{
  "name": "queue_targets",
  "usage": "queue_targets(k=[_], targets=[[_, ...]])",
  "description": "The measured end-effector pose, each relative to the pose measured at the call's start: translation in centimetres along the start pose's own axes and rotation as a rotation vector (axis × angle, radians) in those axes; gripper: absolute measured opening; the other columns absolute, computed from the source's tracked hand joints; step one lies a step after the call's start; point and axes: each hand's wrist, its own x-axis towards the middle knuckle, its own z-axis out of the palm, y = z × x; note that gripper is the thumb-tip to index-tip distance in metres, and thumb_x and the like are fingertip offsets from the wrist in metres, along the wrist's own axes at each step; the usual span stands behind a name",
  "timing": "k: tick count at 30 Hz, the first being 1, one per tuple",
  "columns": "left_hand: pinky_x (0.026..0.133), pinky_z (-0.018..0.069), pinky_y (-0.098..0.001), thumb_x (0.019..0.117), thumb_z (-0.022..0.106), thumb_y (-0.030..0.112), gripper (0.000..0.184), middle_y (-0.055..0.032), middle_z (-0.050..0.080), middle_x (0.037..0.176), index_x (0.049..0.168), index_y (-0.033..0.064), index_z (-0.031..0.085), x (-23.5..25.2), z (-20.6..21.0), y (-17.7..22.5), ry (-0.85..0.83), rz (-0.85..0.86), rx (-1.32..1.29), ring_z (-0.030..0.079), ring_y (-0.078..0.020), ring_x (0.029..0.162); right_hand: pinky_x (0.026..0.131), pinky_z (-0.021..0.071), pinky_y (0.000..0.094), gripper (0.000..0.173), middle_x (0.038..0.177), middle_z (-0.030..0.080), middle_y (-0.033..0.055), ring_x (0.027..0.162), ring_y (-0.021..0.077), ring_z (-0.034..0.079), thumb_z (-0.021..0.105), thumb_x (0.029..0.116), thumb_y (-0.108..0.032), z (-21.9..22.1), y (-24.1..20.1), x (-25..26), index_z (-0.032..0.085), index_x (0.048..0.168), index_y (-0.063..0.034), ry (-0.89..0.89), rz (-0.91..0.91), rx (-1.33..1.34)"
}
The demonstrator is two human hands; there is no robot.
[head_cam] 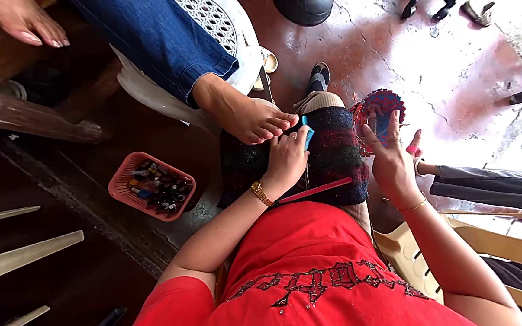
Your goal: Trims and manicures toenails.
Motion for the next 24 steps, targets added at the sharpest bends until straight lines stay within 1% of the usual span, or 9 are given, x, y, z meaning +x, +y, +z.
queue_targets(k=[2,4,8,9,11,13,15,19,24], targets=[[0.098,0.0459,-0.0578,0.0842,0.079,0.007,0.065,-0.0155,0.07,0.114,0.142,0.0023,0.05,-0.3,-0.6,-0.5,0.02,0.012,-0.166,0.067,-0.0349,0.101,0.112,0.0198,0.082,0.066,0.164,0.026,0.0302,0.142,0.0492,0.044,0.057,0.0914,0.013,0.2,-0.7,-1.0,0.056,0.149,-0.0193,0.008,-0.068,0.084],[0.098,0.0482,-0.0559,0.0833,0.079,0.002,0.052,-0.0115,0.071,0.116,0.131,0.0034,0.059,-1.0,-0.9,-1.3,0.009,0.107,-0.297,0.067,-0.03,0.105,0.115,0.0157,0.0802,0.063,0.162,0.032,0.0292,0.146,0.0466,0.041,0.056,0.0918,0.013,0.6,-0.2,-1.7,0.06,0.146,-0.0196,-0.047,-0.074,0.056],[0.104,0.0428,-0.0547,0.0869,0.078,0.021,0.034,-0.0045,0.072,0.119,0.12,0.0149,0.073,-2.9,-0.9,-2.9,-0.1,0.317,-0.276,0.065,-0.0237,0.115,0.097,0.0366,0.0826,0.064,0.161,0.029,0.0333,0.122,0.0559,0.059,0.05,0.0928,0.012,-1.9,1.9,-0.7,0.053,0.151,-0.0144,-0.048,0.134,0.017],[0.107,0.0422,-0.0531,0.0884,0.077,0.028,0.036,-0.0046,0.071,0.121,0.121,0.014,0.072,-3.1,-1.0,-3.0,-0.084,0.299,-0.316,0.065,-0.0221,0.116,0.107,0.0295,0.0801,0.064,0.162,0.03,0.0309,0.133,0.0539,0.051,0.047,0.0941,0.01,-2.6,1.7,-0.1,0.048,0.155,-0.012,-0.019,0.168,0.112],[0.106,0.0462,-0.0432,0.0927,0.074,0.025,0.036,-0.0077,0.071,0.12,0.123,0.0046,0.07,-3.3,-1.3,-2.7,-0.001,0.161,-0.576,0.065,-0.0184,0.113,0.116,0.0371,0.0537,0.056,0.158,0.045,0.0197,0.141,0.0318,0.05,0.045,0.1015,-0.003,-3.4,0.4,1.1,0.042,0.157,-0.0058,0.077,0.176,0.358],[0.098,0.0551,-0.034,0.0992,0.063,0.01,0.03,-0.0095,0.069,0.12,0.126,-0.0015,0.064,-3.0,-1.9,-2.1,0.057,-0.063,-1.005,0.067,-0.0149,0.107,0.098,0.0541,0.0294,0.048,0.141,0.062,0.0124,0.116,0.0126,0.066,0.044,0.1087,-0.011,-3.6,-2.1,2.6,0.039,0.156,-0.0002,0.169,0.135,0.701],[0.091,0.0549,-0.0305,0.105,0.053,0.012,0.027,-0.003,0.068,0.124,0.129,0.0076,0.064,-2.6,-2.6,-1.7,0.072,-0.284,-1.407,0.065,-0.0114,0.105,0.083,0.0603,0.0274,0.042,0.127,0.068,0.0083,0.096,0.0103,0.07,0.036,0.1113,-0.012,-3.4,-5.2,4.5,0.039,0.151,0.0017,0.213,0.077,1.017],[0.08,0.0566,-0.0275,0.106,0.052,0.019,0.019,0.0026,0.069,0.103,0.108,0.0195,0.071,-1.1,-2.5,-1.0,0.117,-0.545,-1.955,0.065,-0.0087,0.089,0.057,0.0579,0.0279,0.038,0.09,0.07,0.0028,0.064,0.0087,0.063,0.029,0.1116,-0.013,-2.9,-11.7,10.2,0.048,0.14,0.0038,0.166,-0.122,1.522],[0.08,0.0581,-0.0288,0.1063,0.052,0.021,0.017,0.0016,0.069,0.105,0.11,0.0196,0.069,-0.4,-1.7,-0.4,0.128,-0.593,-2.173,0.067,-0.0104,0.089,0.05,0.051,0.0247,0.032,0.071,0.06,0.0018,0.054,0.0076,0.055,0.035,0.1114,-0.011,-2.1,-14.9,16.9,0.058,0.126,0.0077,0.147,-0.124,1.502]])
